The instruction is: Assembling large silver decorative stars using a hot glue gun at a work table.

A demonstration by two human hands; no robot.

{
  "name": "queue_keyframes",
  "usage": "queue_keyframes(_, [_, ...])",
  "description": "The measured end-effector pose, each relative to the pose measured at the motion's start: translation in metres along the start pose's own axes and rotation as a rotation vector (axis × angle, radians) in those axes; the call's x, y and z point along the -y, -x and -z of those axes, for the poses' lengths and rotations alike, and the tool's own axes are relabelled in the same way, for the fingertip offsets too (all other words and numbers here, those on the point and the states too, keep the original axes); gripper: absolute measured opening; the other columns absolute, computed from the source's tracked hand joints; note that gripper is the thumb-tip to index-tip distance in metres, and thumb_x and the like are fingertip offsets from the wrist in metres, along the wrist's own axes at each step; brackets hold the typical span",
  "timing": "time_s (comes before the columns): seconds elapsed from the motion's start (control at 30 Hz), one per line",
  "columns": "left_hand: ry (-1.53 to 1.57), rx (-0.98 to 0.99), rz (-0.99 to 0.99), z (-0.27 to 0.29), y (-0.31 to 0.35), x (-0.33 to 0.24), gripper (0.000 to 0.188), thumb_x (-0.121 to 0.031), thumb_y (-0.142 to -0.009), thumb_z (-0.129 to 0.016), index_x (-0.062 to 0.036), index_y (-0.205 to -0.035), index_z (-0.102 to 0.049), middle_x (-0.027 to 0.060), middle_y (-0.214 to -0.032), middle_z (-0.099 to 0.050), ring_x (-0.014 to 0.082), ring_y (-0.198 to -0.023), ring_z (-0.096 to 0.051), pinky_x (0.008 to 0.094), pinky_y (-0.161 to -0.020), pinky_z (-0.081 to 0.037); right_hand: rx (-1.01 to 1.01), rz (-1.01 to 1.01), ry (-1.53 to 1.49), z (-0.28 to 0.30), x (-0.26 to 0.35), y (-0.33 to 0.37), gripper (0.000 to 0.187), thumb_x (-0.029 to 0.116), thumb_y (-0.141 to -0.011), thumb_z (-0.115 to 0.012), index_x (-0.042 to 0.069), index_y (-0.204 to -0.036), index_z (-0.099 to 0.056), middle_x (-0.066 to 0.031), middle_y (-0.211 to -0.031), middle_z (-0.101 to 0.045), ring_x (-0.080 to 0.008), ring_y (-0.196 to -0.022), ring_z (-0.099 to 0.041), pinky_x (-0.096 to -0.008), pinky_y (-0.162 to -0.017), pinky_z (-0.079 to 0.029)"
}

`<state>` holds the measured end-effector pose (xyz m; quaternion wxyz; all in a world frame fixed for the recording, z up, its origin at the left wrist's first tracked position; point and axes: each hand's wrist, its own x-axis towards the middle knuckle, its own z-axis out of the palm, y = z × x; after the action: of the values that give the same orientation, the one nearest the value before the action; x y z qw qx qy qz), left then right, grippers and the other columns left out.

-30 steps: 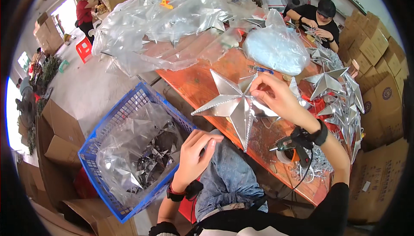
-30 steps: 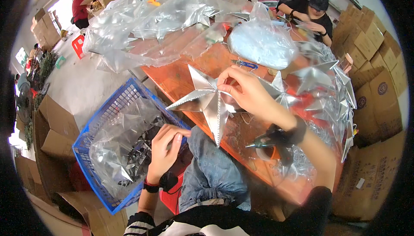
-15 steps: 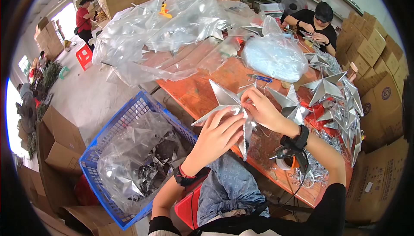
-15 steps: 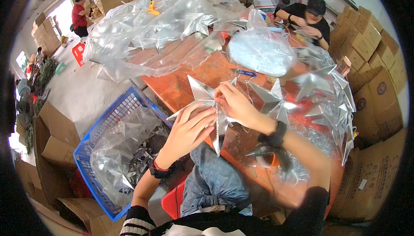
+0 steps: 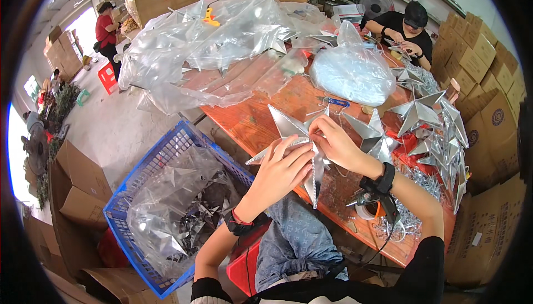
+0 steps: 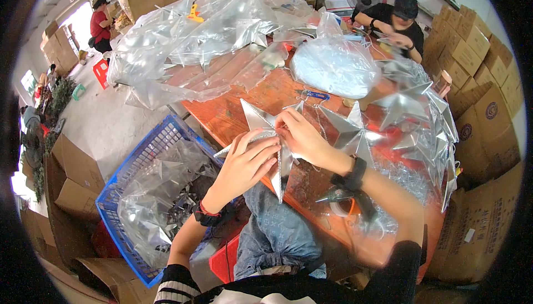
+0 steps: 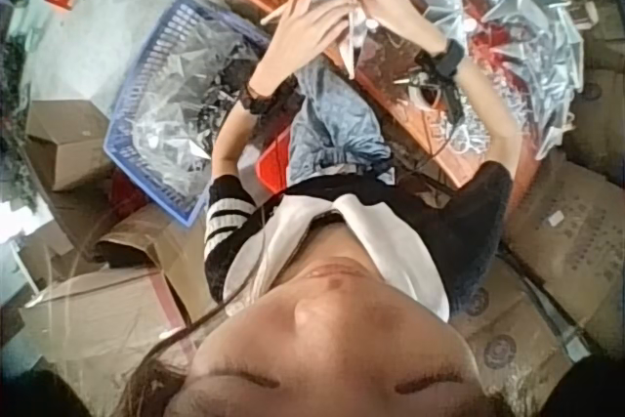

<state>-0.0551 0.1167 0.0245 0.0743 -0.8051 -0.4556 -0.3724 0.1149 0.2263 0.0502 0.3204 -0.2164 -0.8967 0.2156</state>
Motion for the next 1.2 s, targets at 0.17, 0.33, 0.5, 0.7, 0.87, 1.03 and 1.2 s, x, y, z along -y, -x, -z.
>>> queue_keyframes(0.17, [-0.004,0.000,0.005,-0.001,0.000,0.000,0.029,-0.019,-0.085,-0.062,-0.0086,-0.112,-0.063,0.0019,-0.122,-0.058,0.0274,-0.126,-0.040,0.0454,-0.101,-0.036,0.012,-0.007,-0.016,0.000,0.001,0.000,0.017,-0.003,-0.081,-0.059,0.002,-0.094,-0.050,-0.0133,-0.095,-0.050,-0.0318,-0.086,-0.055,-0.0370,-0.072,-0.045])
queue_keyframes(0.33, [-0.001,0.013,0.013,-0.001,-0.001,-0.001,0.029,-0.019,-0.085,-0.062,-0.0085,-0.112,-0.063,0.0019,-0.122,-0.058,0.0272,-0.126,-0.039,0.0453,-0.101,-0.036,0.014,-0.015,-0.013,0.001,0.001,0.000,0.013,-0.004,-0.086,-0.055,0.001,-0.098,-0.051,-0.0116,-0.096,-0.051,-0.0255,-0.086,-0.055,-0.0327,-0.074,-0.046])
queue_keyframes(0.5, [-0.005,0.009,0.006,0.001,-0.001,-0.001,0.028,-0.018,-0.085,-0.061,-0.0084,-0.111,-0.062,0.0017,-0.123,-0.057,0.0271,-0.127,-0.039,0.0452,-0.102,-0.035,0.041,-0.052,0.027,0.012,0.010,-0.002,0.014,-0.003,-0.087,-0.053,0.001,-0.101,-0.052,-0.0112,-0.099,-0.052,-0.0255,-0.087,-0.057,-0.0322,-0.074,-0.047])
queue_keyframes(0.7, [0.001,0.009,0.009,0.000,-0.002,0.000,0.025,-0.017,-0.084,-0.062,-0.0083,-0.108,-0.063,0.0025,-0.122,-0.058,0.0281,-0.126,-0.039,0.0450,-0.102,-0.035,0.099,-0.051,0.073,0.014,0.015,0.002,0.012,0.000,-0.089,-0.051,0.002,-0.102,-0.052,-0.0120,-0.101,-0.051,-0.0285,-0.089,-0.057,-0.0336,-0.076,-0.047])
queue_keyframes(0.87, [0.005,0.005,0.006,0.000,-0.003,-0.001,0.023,-0.017,-0.084,-0.062,-0.0080,-0.106,-0.064,0.0030,-0.121,-0.058,0.0289,-0.126,-0.040,0.0443,-0.101,-0.035,0.091,-0.050,0.112,0.012,0.010,0.004,0.011,0.002,-0.090,-0.051,0.002,-0.101,-0.053,-0.0125,-0.101,-0.050,-0.0300,-0.091,-0.056,-0.0357,-0.079,-0.046])
queue_keyframes(1.03, [0.000,0.006,0.011,0.001,-0.003,-0.002,0.023,-0.016,-0.084,-0.062,-0.0080,-0.106,-0.064,0.0029,-0.121,-0.058,0.0289,-0.126,-0.040,0.0443,-0.101,-0.036,0.053,0.014,0.116,0.011,0.004,0.003,0.020,0.001,-0.081,-0.061,0.005,-0.099,-0.053,-0.0128,-0.098,-0.052,-0.0348,-0.086,-0.056,-0.0410,-0.071,-0.048])
queue_keyframes(1.2, [0.003,-0.001,0.008,-0.001,-0.003,-0.002,0.024,-0.017,-0.084,-0.062,-0.0084,-0.107,-0.064,0.0028,-0.122,-0.058,0.0292,-0.127,-0.039,0.0442,-0.101,-0.036,0.056,0.014,0.134,0.022,0.015,0.001,0.013,0.000,-0.090,-0.050,0.002,-0.102,-0.054,-0.0123,-0.101,-0.051,-0.0304,-0.093,-0.055,-0.0365,-0.081,-0.045])
